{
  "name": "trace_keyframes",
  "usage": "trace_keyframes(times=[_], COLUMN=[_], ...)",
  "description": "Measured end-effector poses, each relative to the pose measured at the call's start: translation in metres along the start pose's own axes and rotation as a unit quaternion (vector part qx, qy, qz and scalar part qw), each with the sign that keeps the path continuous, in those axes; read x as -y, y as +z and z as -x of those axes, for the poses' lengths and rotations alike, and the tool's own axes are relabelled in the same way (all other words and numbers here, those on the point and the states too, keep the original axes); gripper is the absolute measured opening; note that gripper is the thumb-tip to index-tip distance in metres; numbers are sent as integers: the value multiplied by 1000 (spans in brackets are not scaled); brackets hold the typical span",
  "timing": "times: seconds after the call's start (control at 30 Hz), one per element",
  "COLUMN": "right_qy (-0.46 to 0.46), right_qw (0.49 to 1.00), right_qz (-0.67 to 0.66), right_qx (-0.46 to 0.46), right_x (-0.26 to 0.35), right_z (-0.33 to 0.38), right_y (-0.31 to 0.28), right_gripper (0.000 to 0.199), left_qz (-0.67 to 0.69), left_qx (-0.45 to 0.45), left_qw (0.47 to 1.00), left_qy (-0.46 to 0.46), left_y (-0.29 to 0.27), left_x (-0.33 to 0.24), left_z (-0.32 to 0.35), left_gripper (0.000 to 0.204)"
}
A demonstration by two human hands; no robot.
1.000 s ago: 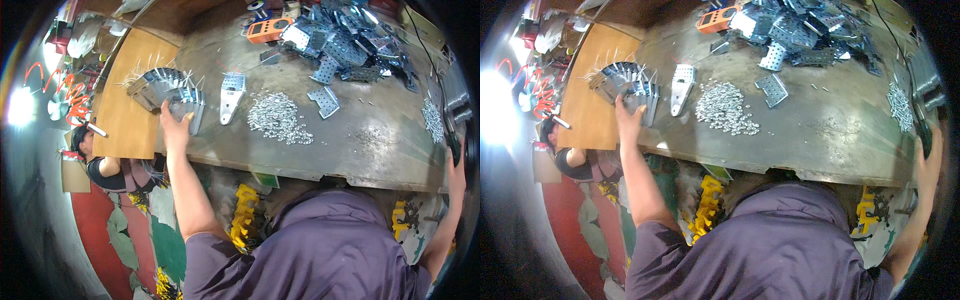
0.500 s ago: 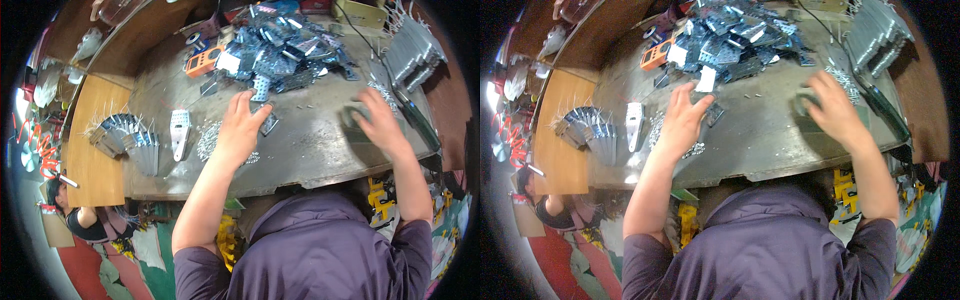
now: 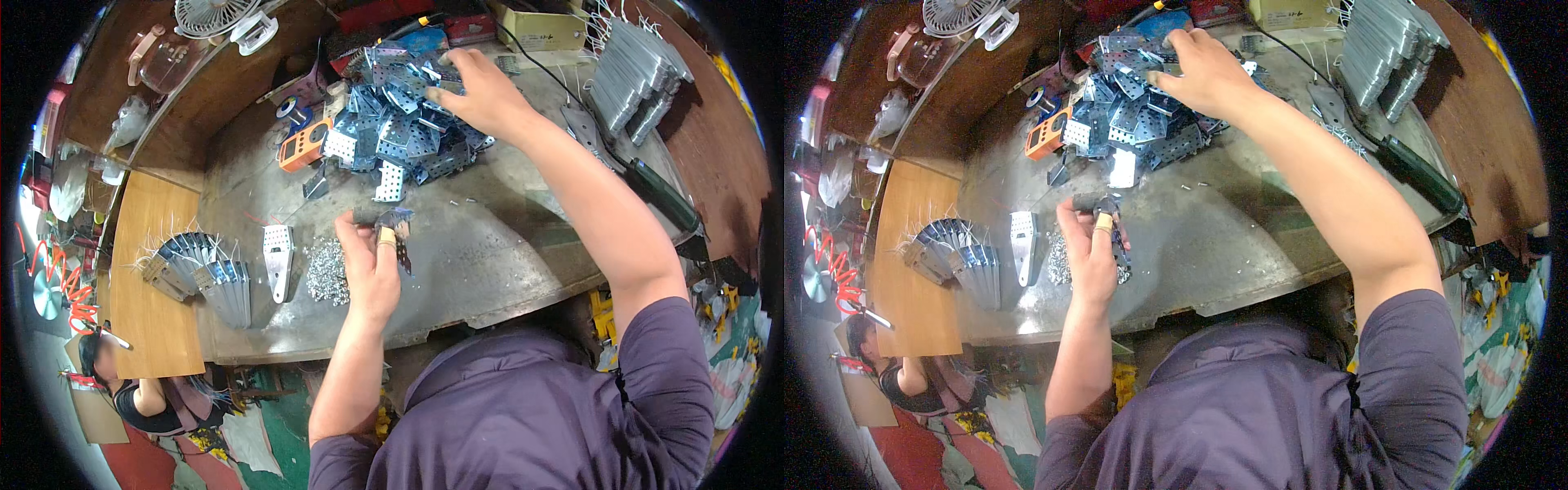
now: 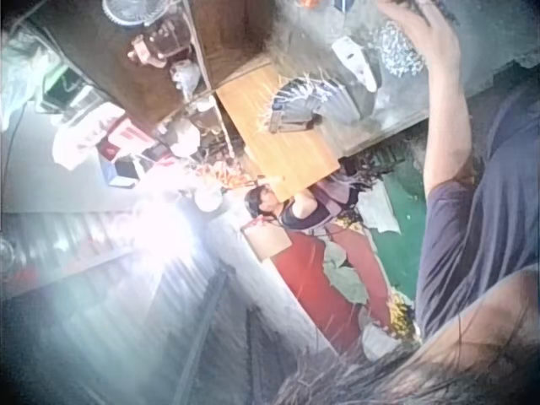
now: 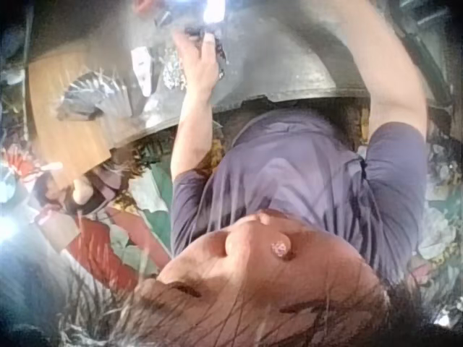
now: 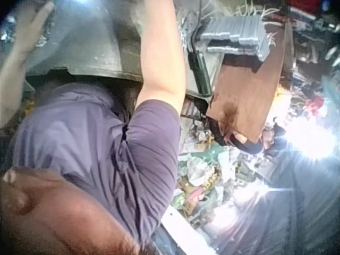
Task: Assembling small metal components using screws and a power screwdriver.
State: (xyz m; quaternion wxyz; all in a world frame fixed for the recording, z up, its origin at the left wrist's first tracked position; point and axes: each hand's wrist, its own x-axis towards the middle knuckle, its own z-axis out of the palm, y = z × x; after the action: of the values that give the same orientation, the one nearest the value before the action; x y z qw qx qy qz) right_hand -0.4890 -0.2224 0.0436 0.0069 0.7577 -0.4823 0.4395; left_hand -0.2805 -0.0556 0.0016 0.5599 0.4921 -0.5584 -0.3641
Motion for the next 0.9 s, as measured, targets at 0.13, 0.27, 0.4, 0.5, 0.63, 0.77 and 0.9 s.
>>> trace_keyframes(times=[0.13,0.27,0.4,0.5,0.63,0.77,0.9], right_qy=[20,-37,170,257,305,231,114], right_qw=[999,987,925,859,754,821,905], right_qz=[43,-125,-329,-437,-581,-522,-411], right_qx=[0,-97,84,67,44,19,3], right_x=[-3,-2,19,37,60,70,75], right_z=[-15,3,79,120,157,163,159], right_y=[6,-23,-63,-73,-76,-78,-76], right_gripper=[35,24,23,25,22,23,24], left_qz=[260,258,279,269,246,238,222], left_qx=[-5,9,19,43,49,48,32], left_qw=[949,945,939,944,954,959,965], left_qy=[-176,-201,-199,-186,-165,-149,-134], left_y=[12,11,6,13,30,44,49], left_x=[-15,-21,-17,-16,-12,-14,-18], left_z=[9,11,16,19,27,31,37], left_gripper=[16,17,19,22,24,25,26])
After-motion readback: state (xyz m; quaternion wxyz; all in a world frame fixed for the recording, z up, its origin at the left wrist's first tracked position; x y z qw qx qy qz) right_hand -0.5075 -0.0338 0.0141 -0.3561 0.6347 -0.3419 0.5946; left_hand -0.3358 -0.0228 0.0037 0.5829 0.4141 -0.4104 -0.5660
